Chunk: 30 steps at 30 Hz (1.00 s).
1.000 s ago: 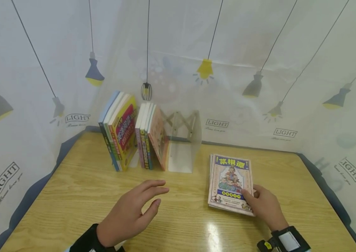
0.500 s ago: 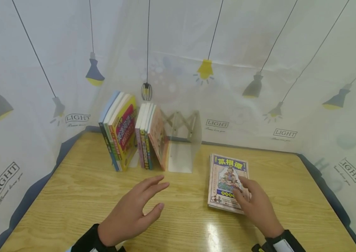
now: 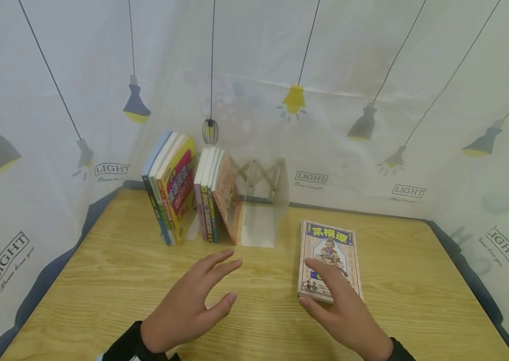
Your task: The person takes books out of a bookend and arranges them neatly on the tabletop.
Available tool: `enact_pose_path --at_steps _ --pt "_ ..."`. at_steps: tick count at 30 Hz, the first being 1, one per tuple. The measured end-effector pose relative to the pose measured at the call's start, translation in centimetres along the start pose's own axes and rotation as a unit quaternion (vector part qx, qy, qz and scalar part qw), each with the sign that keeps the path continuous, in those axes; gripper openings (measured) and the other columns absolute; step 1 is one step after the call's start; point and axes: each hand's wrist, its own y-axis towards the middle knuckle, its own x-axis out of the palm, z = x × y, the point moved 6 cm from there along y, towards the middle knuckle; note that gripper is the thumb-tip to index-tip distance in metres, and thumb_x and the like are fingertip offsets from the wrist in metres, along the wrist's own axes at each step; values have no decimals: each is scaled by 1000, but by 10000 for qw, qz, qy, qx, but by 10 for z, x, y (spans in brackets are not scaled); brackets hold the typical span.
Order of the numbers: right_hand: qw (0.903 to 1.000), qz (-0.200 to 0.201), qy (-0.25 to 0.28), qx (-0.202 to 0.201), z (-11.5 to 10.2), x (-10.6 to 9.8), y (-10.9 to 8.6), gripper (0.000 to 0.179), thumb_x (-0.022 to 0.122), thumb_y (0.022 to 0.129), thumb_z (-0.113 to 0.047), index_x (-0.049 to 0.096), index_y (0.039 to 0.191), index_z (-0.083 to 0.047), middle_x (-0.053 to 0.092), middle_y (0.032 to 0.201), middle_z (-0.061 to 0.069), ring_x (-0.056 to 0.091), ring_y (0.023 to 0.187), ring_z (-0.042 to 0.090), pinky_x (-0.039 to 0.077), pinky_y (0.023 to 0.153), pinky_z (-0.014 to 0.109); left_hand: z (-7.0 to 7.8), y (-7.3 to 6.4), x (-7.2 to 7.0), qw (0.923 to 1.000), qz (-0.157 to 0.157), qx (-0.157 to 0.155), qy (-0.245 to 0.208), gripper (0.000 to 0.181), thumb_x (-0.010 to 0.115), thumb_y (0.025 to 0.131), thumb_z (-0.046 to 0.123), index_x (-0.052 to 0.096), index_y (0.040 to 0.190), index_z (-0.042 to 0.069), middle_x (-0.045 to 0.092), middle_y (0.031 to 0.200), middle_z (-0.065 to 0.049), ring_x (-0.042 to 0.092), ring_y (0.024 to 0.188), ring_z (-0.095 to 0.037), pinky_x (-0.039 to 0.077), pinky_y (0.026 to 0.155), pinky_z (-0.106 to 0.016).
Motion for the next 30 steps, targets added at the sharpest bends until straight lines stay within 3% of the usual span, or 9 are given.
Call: enact_pose_path --at_steps 8,19,24,25,30 --pt "9973 -525 105 -511 -25 13 -7 84 73 91 -41 24 158 -36 28 164 -4 34 147 26 45 101 61 1 -1 1 10000 18 21 35 53 61 100 37 46 151 27 42 156 0 48 138 -24 50 101 -51" --pt "9963 -406 16 -759 -31 17 -10 86 77 88 -37 27 158 -32 32 162 -5 35 146 17 47 103 54 -13 4 -6 9986 208 -12 482 57 65 97 37 47 149 25 46 153 -7 51 134 -27 51 100 -51" --pt "9963 -427 69 -736 -31 18 -10 84 77 89 -38 30 158 -29 36 160 1 36 146 17 46 104 53 -18 20 -14 9948 352 292 907 55 67 96 34 50 147 20 47 151 -13 51 135 -31 49 102 -52" --pt "9963 -437 77 -737 -31 18 -10 83 76 89 -38 31 157 -28 37 159 2 36 146 18 46 104 54 -19 24 -17 9930 419 357 1044 55 67 96 33 51 146 18 47 151 -14 50 135 -31 52 97 -49" --pt "9968 -577 238 -502 -28 21 -9 80 74 90 -39 31 157 -31 37 160 -3 35 147 23 43 105 59 -27 52 -31 9811 801 645 1640 52 66 94 29 57 139 6 47 149 -21 43 139 -39 45 105 -54"
